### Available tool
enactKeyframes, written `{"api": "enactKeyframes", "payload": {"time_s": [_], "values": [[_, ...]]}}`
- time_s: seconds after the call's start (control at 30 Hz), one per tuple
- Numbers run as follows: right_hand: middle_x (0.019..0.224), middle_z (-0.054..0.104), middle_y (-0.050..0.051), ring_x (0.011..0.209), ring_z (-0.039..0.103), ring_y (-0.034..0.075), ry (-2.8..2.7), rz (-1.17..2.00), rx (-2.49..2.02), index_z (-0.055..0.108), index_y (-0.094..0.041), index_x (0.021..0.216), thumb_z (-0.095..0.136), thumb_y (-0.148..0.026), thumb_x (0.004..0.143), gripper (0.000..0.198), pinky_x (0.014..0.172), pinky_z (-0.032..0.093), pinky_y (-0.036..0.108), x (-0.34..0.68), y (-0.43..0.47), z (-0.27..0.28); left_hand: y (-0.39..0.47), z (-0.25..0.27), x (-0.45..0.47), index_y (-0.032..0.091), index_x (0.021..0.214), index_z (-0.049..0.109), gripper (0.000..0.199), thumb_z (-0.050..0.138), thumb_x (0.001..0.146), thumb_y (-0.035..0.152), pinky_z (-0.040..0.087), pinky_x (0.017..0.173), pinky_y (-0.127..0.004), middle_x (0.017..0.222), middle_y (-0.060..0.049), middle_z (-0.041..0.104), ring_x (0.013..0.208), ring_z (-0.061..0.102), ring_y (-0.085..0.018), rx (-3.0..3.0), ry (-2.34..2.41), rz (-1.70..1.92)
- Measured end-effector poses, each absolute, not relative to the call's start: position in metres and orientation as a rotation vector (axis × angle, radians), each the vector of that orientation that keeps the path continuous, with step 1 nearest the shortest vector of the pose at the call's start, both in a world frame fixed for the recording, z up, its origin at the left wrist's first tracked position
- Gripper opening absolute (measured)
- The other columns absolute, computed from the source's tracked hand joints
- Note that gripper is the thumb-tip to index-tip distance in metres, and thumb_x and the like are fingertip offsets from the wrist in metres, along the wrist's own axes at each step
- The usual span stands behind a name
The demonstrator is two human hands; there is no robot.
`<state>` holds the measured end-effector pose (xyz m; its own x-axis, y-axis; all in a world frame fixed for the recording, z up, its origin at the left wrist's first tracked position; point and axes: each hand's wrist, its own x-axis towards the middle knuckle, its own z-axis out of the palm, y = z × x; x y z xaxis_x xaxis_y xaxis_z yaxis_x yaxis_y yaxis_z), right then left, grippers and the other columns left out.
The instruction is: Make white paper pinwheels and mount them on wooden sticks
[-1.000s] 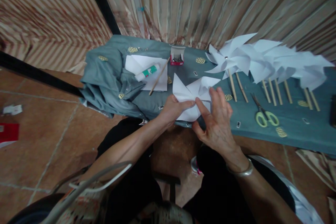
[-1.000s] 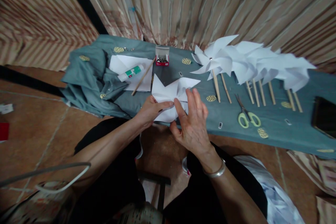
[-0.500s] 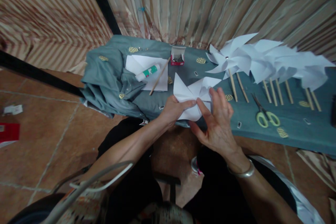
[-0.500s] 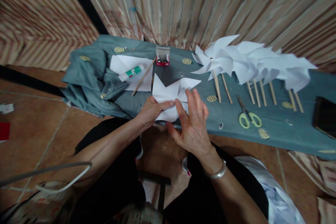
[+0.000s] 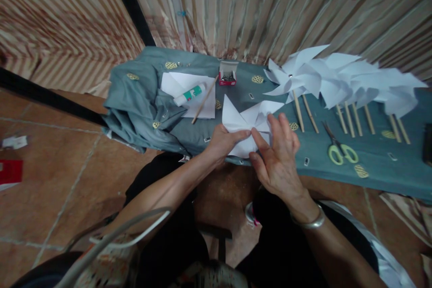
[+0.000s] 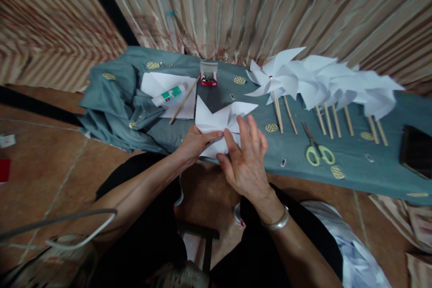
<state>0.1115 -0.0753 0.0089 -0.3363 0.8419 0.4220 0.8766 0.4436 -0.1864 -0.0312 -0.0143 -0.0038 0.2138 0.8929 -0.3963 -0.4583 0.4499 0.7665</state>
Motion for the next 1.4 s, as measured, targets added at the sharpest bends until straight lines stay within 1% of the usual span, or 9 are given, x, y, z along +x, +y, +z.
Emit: {"api": "enactKeyframes", "payload": {"time_s": [0.17,0.43,0.53,0.63,0.73,0.97,1.1,1.27,1.4], "values": [[0.158,0.026,0.009,0.147,0.018,0.035,-2.151,-0.124,-1.488,0.042,-0.031,0.142,0.046,-0.024,0.094,0.049,0.108,0.026,0.056,0.111,-0.072,0.012,-0.014,-0.007,-0.029,0.013,0.077,0.073,0.034,0.085,0.048,0.024,0.053,0.067,-0.029,0.078,-0.006,0.075,0.068,0.068,-0.018,0.583,0.947,0.998],[0.154,0.035,0.008,0.145,0.023,0.035,-2.111,-0.156,-1.514,0.053,-0.029,0.134,0.048,-0.023,0.092,0.042,0.106,0.028,0.057,0.115,-0.064,0.014,-0.013,-0.009,-0.022,0.012,0.077,0.073,0.033,0.083,0.049,0.023,0.051,0.064,-0.027,0.075,-0.004,0.074,0.063,0.065,-0.016,0.659,0.969,0.999],[0.15,0.041,0.008,0.144,0.026,0.034,-2.087,-0.186,-1.531,0.061,-0.029,0.123,0.048,-0.025,0.092,0.034,0.105,0.03,0.058,0.116,-0.061,0.015,-0.013,-0.01,-0.02,0.012,0.076,0.072,0.032,0.083,0.048,0.024,0.051,0.064,-0.027,0.074,-0.004,0.074,0.064,0.065,-0.016,0.662,0.993,0.997],[0.147,0.044,0.008,0.143,0.028,0.034,-2.061,-0.201,-1.54,0.068,-0.025,0.106,0.05,-0.027,0.092,0.024,0.105,0.03,0.058,0.118,-0.056,0.014,-0.012,-0.01,-0.018,0.012,0.073,0.072,0.031,0.084,0.047,0.025,0.051,0.064,-0.027,0.072,-0.003,0.073,0.063,0.064,-0.015,0.674,0.999,1.0],[0.148,0.043,0.008,0.143,0.027,0.035,-2.042,-0.187,-1.566,0.07,-0.022,0.094,0.05,-0.027,0.091,0.021,0.106,0.029,0.057,0.119,-0.052,0.013,-0.012,-0.009,-0.017,0.013,0.07,0.071,0.028,0.083,0.048,0.024,0.05,0.063,-0.026,0.07,-0.002,0.073,0.062,0.063,-0.014,0.683,0.985,1.02],[0.142,0.049,0.01,0.14,0.033,0.032,-1.967,-0.236,-1.6,0.069,-0.021,0.086,0.051,-0.029,0.092,0.02,0.105,0.034,0.055,0.115,-0.045,0.013,-0.009,-0.005,-0.015,0.012,0.075,0.074,0.03,0.083,0.049,0.025,0.05,0.063,-0.025,0.073,-0.004,0.074,0.061,0.063,-0.014,0.659,0.999,1.02],[0.143,0.047,0.01,0.142,0.028,0.031,-1.945,-0.209,-1.611,0.069,-0.021,0.088,0.052,-0.025,0.09,0.018,0.107,0.031,0.054,0.113,-0.043,0.015,-0.006,-0.003,-0.013,0.012,0.075,0.073,0.032,0.085,0.048,0.025,0.05,0.063,-0.024,0.072,-0.003,0.074,0.06,0.063,-0.012,0.635,0.997,1.047],[0.149,0.04,0.009,0.145,0.022,0.029,-1.905,-0.218,-1.629,0.064,-0.023,0.103,0.05,-0.022,0.089,0.02,0.108,0.029,0.055,0.111,-0.041,0.018,-0.002,0.0,-0.011,0.012,0.077,0.074,0.035,0.086,0.047,0.026,0.051,0.063,-0.026,0.074,-0.004,0.074,0.061,0.064,-0.014,0.648,1.019,1.057],[0.153,0.033,0.014,0.147,0.017,0.03,-1.868,-0.243,-1.674,0.052,-0.021,0.125,0.051,-0.023,0.088,0.037,0.108,0.031,0.055,0.109,-0.042,0.022,0.0,0.001,-0.011,0.012,0.078,0.074,0.038,0.088,0.046,0.028,0.052,0.066,-0.027,0.077,-0.005,0.075,0.064,0.066,-0.015,0.67,1.013,1.083]]}}
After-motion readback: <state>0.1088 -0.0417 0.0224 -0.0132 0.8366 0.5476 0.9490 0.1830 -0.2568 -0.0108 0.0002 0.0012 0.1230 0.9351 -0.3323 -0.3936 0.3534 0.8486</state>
